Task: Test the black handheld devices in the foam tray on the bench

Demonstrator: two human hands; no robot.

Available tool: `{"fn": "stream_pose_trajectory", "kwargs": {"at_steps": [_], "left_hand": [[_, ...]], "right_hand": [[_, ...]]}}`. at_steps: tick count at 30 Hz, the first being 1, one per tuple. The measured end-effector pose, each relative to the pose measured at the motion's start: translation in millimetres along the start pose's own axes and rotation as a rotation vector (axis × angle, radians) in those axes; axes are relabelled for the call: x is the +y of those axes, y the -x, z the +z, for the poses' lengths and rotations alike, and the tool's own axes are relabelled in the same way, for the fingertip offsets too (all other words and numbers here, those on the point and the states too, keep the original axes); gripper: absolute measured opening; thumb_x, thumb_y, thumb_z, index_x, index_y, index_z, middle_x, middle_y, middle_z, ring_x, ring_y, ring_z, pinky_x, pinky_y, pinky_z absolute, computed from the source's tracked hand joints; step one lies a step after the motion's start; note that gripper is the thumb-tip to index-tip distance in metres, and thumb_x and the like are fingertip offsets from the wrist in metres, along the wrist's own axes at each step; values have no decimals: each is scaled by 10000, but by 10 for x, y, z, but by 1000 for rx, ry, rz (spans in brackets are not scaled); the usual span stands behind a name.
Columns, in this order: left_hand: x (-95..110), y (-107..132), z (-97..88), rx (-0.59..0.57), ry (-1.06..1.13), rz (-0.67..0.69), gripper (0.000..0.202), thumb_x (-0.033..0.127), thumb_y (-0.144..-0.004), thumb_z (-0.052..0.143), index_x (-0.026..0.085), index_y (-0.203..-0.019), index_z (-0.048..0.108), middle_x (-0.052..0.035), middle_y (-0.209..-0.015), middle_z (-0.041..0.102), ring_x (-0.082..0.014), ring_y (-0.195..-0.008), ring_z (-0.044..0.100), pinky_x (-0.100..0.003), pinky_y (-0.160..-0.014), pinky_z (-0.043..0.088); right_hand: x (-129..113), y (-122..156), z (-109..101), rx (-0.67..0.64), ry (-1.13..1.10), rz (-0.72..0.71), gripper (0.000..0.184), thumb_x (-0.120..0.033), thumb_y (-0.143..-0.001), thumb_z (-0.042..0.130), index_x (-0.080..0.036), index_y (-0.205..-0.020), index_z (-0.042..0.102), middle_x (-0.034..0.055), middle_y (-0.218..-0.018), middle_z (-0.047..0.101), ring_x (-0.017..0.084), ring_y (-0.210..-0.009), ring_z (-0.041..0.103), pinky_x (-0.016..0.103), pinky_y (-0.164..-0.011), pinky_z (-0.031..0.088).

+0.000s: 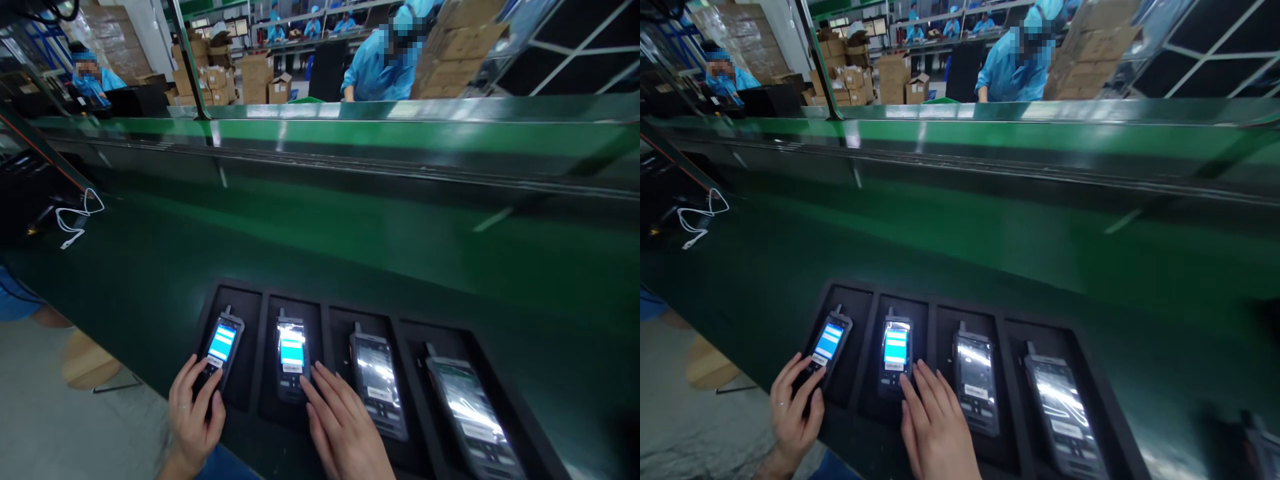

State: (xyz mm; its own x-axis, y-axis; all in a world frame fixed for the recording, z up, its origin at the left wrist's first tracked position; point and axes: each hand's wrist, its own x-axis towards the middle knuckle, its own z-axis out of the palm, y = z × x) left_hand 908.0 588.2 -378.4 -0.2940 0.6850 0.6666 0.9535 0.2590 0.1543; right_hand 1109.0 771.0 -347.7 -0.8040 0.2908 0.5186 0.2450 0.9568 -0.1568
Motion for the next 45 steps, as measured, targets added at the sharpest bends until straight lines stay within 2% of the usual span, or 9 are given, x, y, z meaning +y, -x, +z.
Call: {"fn": "stream_pose_trajectory", "kwargs": {"at_steps": [9,16,26,29,33,35,38,45], "left_hand": [[-5,3,10,17,-2,0,255,56,-867,537,125,-1086,648,-163,-1189,559,-310,-1233,498,-414,-979,410],[-14,35,23,14,-12,-19,283,83,-873,529,163,-1123,633,-146,-1206,560,-307,-1229,508,-422,-953,441],[10,40,10,3,7,-30,301,60,-867,526,154,-1137,621,-149,-1223,538,-306,-1261,478,-427,-1019,395],[19,-23,-53,-22,34,-65,295,132,-889,532,132,-1177,596,-173,-1266,509,-323,-1285,454,-433,-1038,380],[-25,-266,-167,-11,53,-146,406,305,-919,521,103,-1270,509,-210,-1308,481,-374,-1363,366,-509,-1113,298],[-71,-409,-193,-49,33,-146,401,352,-925,521,141,-1266,522,-202,-1345,458,-395,-1421,278,-558,-1142,236],[-138,-555,-173,-155,0,-105,366,374,-935,506,181,-1242,557,-196,-1409,400,-412,-1467,169,-611,-1144,194],[-220,-546,-70,-273,2,-58,414,402,-947,463,188,-1285,570,-196,-1435,371,-434,-1464,138,-658,-1124,200]], "right_hand": [[-4,-9,-1,2,22,-5,340,-121,-940,402,-127,-1167,655,112,-1121,747,278,-1065,707,447,-771,657],[-8,51,37,0,17,2,324,-158,-960,411,-131,-1167,659,116,-1134,740,275,-1096,688,441,-821,629],[-15,50,35,1,21,-11,313,-198,-988,407,-133,-1190,636,118,-1144,735,273,-1112,675,438,-845,616],[18,5,-42,-10,-23,20,327,-201,-1000,390,-141,-1248,595,102,-1159,730,252,-1131,664,409,-850,624],[106,-183,-108,3,-62,198,388,-273,-1033,356,-98,-1356,480,120,-1089,723,220,-1005,691,343,-794,627],[142,-294,-84,-18,-51,225,393,-304,-1039,338,-100,-1336,492,115,-1015,717,226,-918,690,353,-754,617],[163,-398,-5,-70,-16,164,388,-306,-1038,315,-123,-1285,552,116,-1000,710,253,-897,662,402,-737,587],[153,-358,134,-97,46,169,410,-361,-1040,318,-177,-1227,633,111,-1013,685,274,-930,620,407,-748,513]]}}
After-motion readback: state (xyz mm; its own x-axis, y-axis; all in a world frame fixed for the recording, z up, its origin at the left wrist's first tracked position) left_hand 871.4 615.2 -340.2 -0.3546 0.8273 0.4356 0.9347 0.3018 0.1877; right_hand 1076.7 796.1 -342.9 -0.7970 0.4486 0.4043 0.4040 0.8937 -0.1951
